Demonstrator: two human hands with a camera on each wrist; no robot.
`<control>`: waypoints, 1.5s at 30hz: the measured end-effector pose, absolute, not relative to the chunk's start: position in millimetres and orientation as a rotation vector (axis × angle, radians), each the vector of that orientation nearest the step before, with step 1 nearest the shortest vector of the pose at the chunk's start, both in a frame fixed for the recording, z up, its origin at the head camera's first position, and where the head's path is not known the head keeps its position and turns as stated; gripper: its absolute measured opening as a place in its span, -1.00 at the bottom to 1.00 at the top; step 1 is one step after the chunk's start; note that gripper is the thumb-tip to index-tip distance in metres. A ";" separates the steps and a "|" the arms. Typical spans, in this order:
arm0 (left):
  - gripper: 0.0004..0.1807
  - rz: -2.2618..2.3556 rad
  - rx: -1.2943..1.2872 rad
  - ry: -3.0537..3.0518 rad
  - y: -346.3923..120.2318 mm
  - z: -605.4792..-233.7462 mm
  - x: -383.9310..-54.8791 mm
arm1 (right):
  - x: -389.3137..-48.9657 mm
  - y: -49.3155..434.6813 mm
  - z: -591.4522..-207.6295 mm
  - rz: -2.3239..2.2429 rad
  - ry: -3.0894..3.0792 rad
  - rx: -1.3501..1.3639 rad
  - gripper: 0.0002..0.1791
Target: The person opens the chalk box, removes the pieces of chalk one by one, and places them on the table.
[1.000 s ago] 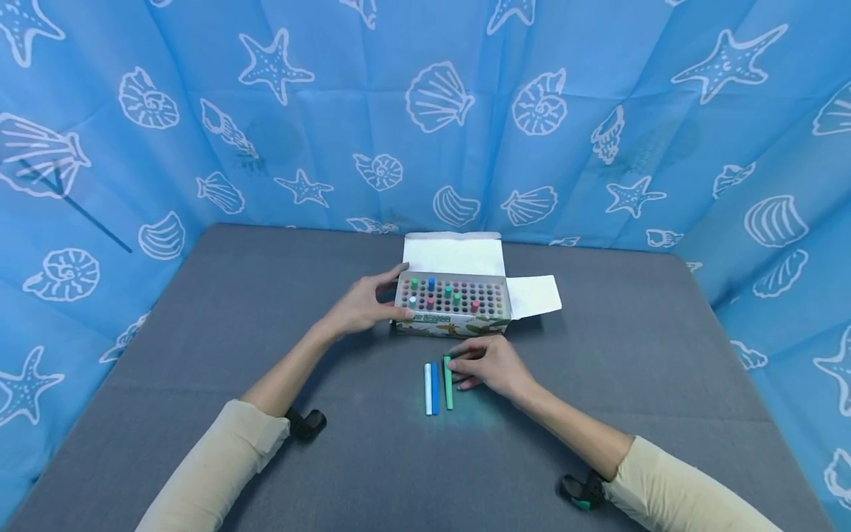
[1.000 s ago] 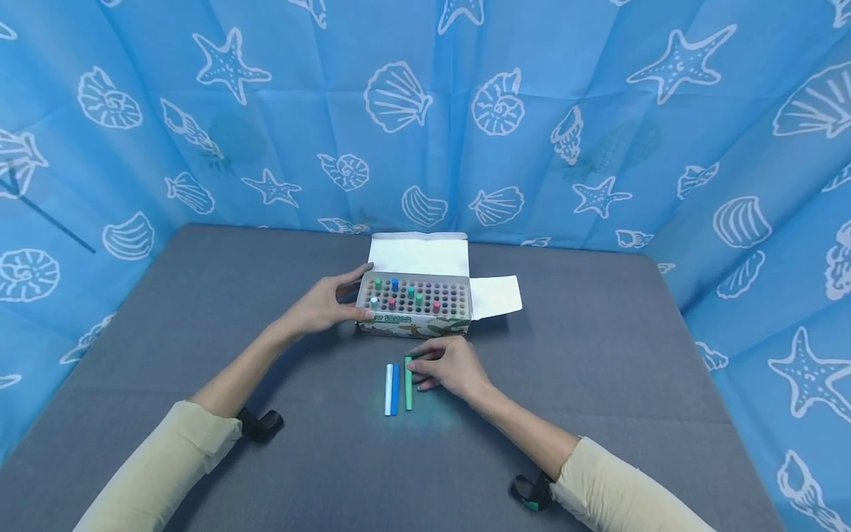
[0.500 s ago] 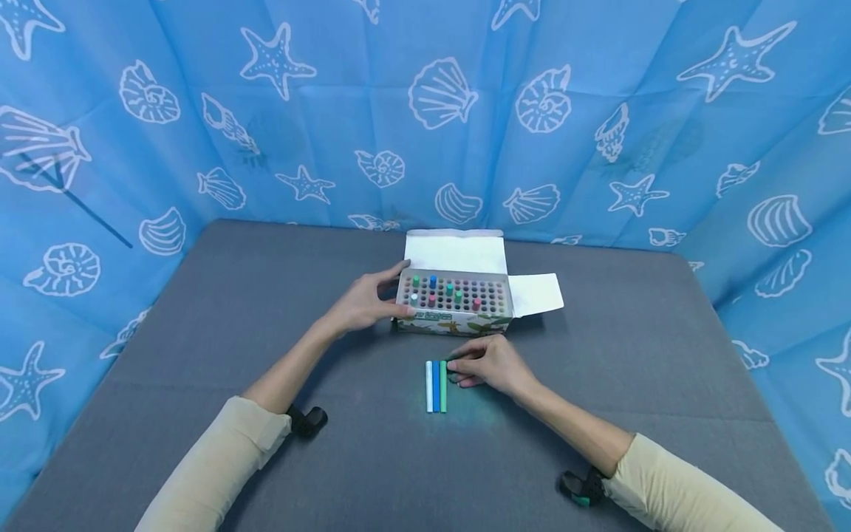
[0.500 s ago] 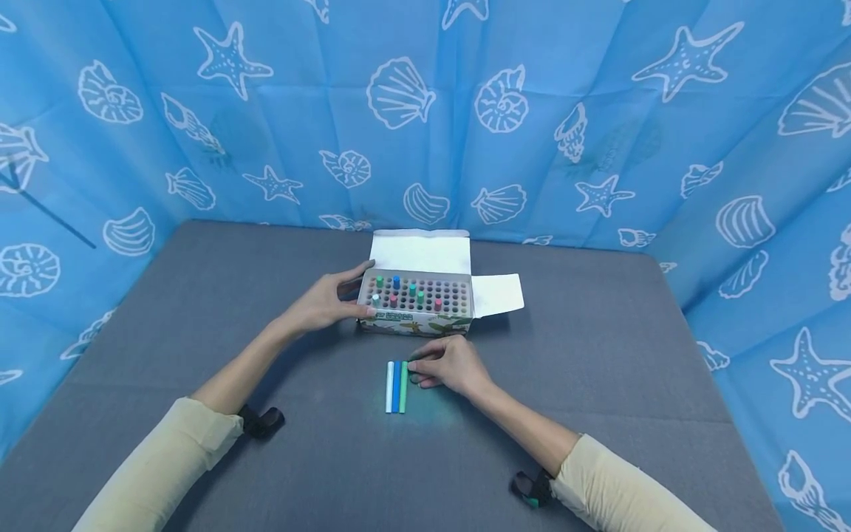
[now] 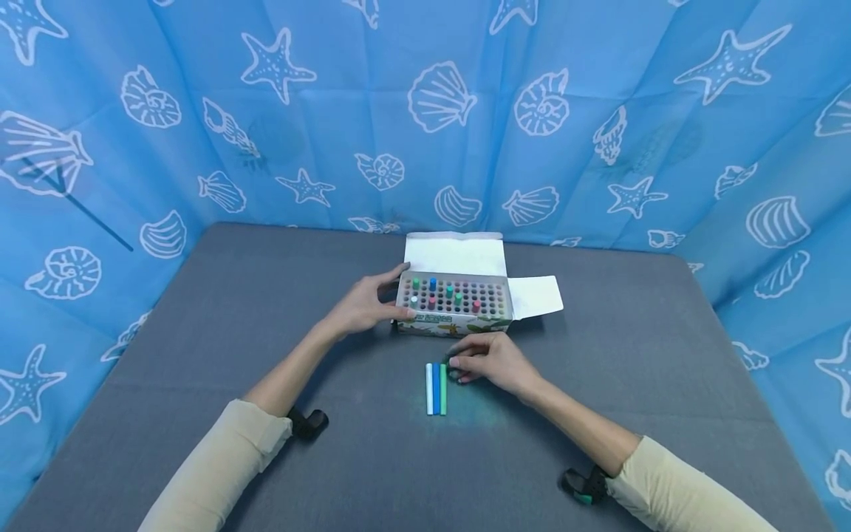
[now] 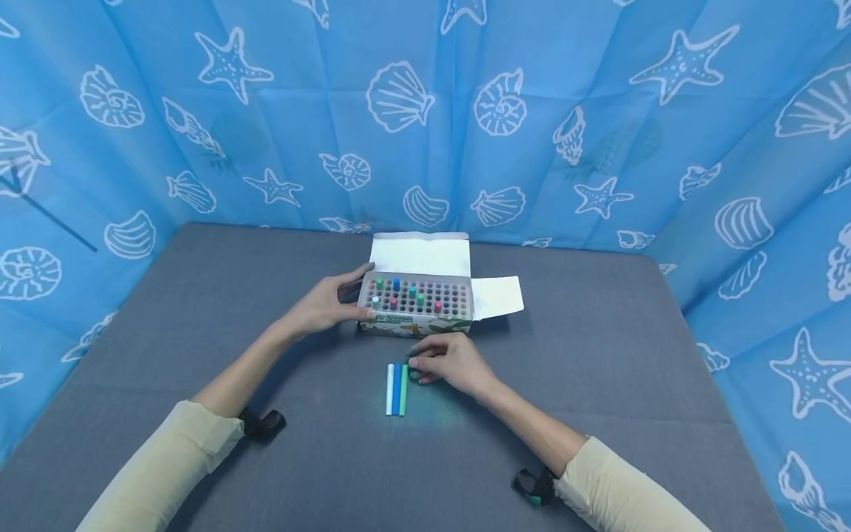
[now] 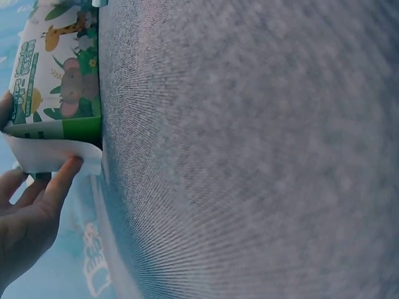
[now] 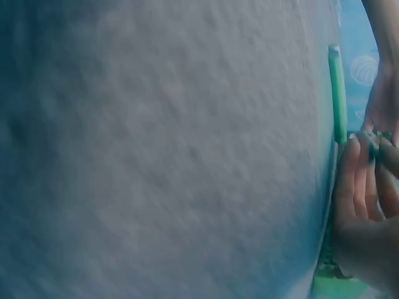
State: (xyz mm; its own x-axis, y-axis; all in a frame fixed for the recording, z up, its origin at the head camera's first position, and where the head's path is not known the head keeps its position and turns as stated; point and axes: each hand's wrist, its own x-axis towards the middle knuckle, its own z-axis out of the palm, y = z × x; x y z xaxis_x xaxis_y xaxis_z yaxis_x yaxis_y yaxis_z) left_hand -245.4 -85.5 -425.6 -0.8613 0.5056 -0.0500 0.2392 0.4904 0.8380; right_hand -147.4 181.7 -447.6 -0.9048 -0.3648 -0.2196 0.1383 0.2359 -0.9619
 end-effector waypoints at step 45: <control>0.01 1.364 0.627 2.391 -85.8 -427.1 -246.2 | -189.1 216.2 -392.2 -1.688 2.591 -0.363 -0.76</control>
State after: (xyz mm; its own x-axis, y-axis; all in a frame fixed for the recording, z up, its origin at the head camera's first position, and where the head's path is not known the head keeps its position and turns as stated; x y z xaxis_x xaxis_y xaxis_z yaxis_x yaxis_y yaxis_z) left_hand -246.2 -85.8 -427.1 -0.8537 0.5178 -0.0554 0.2158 0.4486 0.8673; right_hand -189.1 216.2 -392.2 -0.9725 -0.2087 0.1032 -0.1788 0.3851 -0.9054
